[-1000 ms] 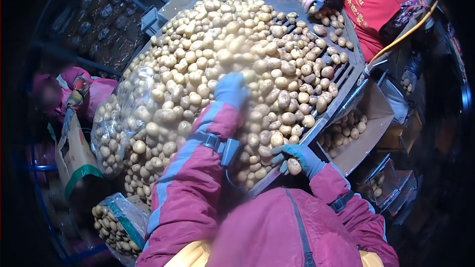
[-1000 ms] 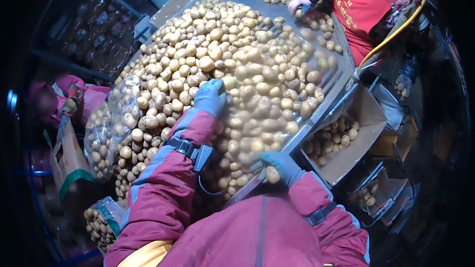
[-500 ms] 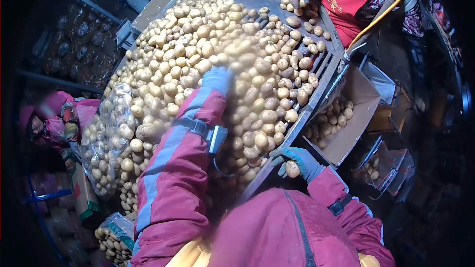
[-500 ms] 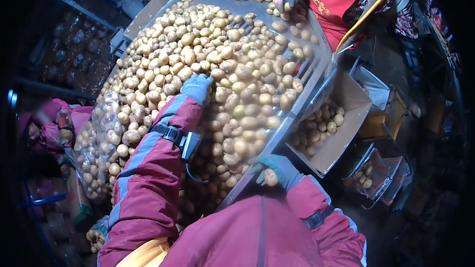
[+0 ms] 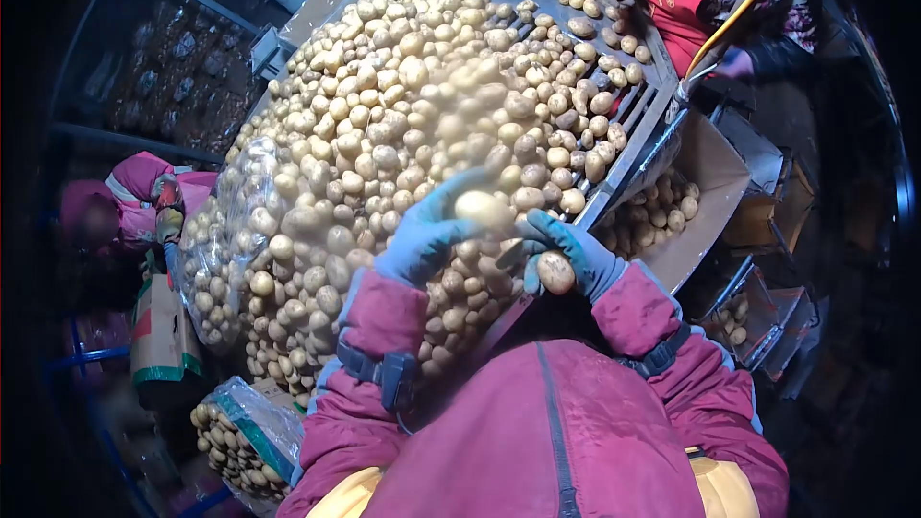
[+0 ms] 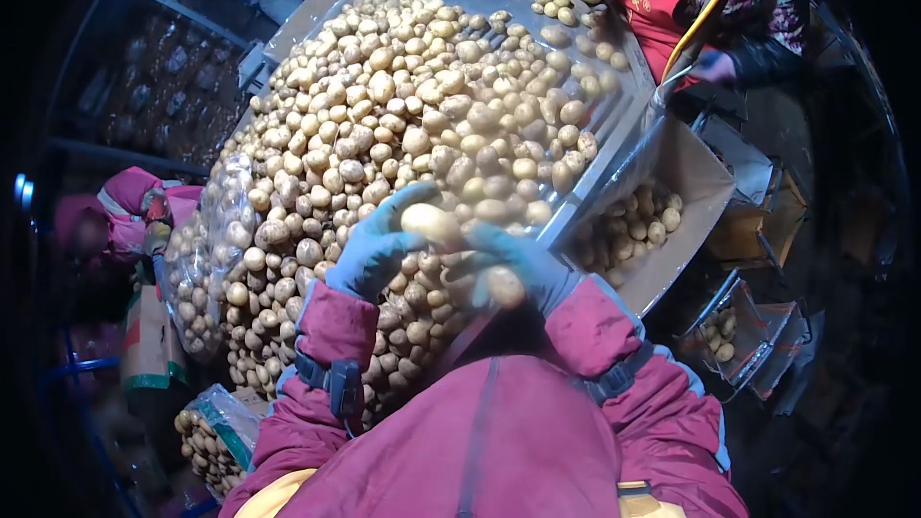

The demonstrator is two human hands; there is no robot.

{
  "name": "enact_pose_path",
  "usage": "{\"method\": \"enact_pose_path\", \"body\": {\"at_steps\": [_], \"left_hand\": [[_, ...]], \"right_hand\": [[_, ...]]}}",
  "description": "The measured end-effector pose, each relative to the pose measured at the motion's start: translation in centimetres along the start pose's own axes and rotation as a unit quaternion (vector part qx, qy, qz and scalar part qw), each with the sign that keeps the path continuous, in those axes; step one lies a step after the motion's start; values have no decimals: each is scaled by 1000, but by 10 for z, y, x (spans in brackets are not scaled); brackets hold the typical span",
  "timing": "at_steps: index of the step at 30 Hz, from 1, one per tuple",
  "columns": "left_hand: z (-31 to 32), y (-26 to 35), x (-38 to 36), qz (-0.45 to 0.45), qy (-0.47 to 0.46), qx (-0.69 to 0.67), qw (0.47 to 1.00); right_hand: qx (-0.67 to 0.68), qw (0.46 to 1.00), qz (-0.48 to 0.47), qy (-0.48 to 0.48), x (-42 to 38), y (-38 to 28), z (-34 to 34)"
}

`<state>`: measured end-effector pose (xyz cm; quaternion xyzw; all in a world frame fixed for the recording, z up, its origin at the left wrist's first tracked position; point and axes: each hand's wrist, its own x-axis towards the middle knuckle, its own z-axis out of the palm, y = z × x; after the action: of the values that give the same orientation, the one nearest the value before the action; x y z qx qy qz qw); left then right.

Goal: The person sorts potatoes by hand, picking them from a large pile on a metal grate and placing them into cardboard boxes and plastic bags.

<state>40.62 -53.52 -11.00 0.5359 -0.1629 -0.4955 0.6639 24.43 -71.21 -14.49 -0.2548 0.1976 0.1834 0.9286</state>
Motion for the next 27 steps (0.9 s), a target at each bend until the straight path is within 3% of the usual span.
{"method": "enact_pose_path", "body": {"at_steps": [1, 2, 4, 7, 11, 15, 18, 19, 22, 25, 27], "left_hand": [[9, -4, -8, -16, -6, -18, 1000], [16, -9, -16, -31, -13, -37, 999], [24, -16, -26, -34, -14, -45, 998], [30, -23, -35, -29, -24, -38, 999], [37, -40, -36, -29, -1, 51, 998], [58, -55, -32, -35, 6, 26, 999], [72, -73, -22, -50, 3, 46, 998], [78, -76, -20, -60, 16, 45, 997], [100, -78, -11, -34, -65, 53, 996], [124, -74, -4, -89, -61, 117, 987], [132, -84, 0, -92, -64, 134, 985]], "right_hand": [[-15, 999, -36, 2, 4, 6, -2], [9, 997, -1, -81, 0, 5, -6], [-73, 996, 17, -43, -7, 5, -9], [-98, 985, 0, -142, -16, 12, -15], [-172, 982, -68, -44, -28, 20, -21], [-256, 954, -122, 92, -51, 25, -36], [-274, 952, -79, 112, -70, 26, -45], [-212, 961, -124, 125, -83, 28, -34], [-266, 945, -120, 147, -107, 24, -32], [-226, 960, -102, 132, -127, 28, -36], [-224, 951, -189, 101, -124, 47, -62]]}}
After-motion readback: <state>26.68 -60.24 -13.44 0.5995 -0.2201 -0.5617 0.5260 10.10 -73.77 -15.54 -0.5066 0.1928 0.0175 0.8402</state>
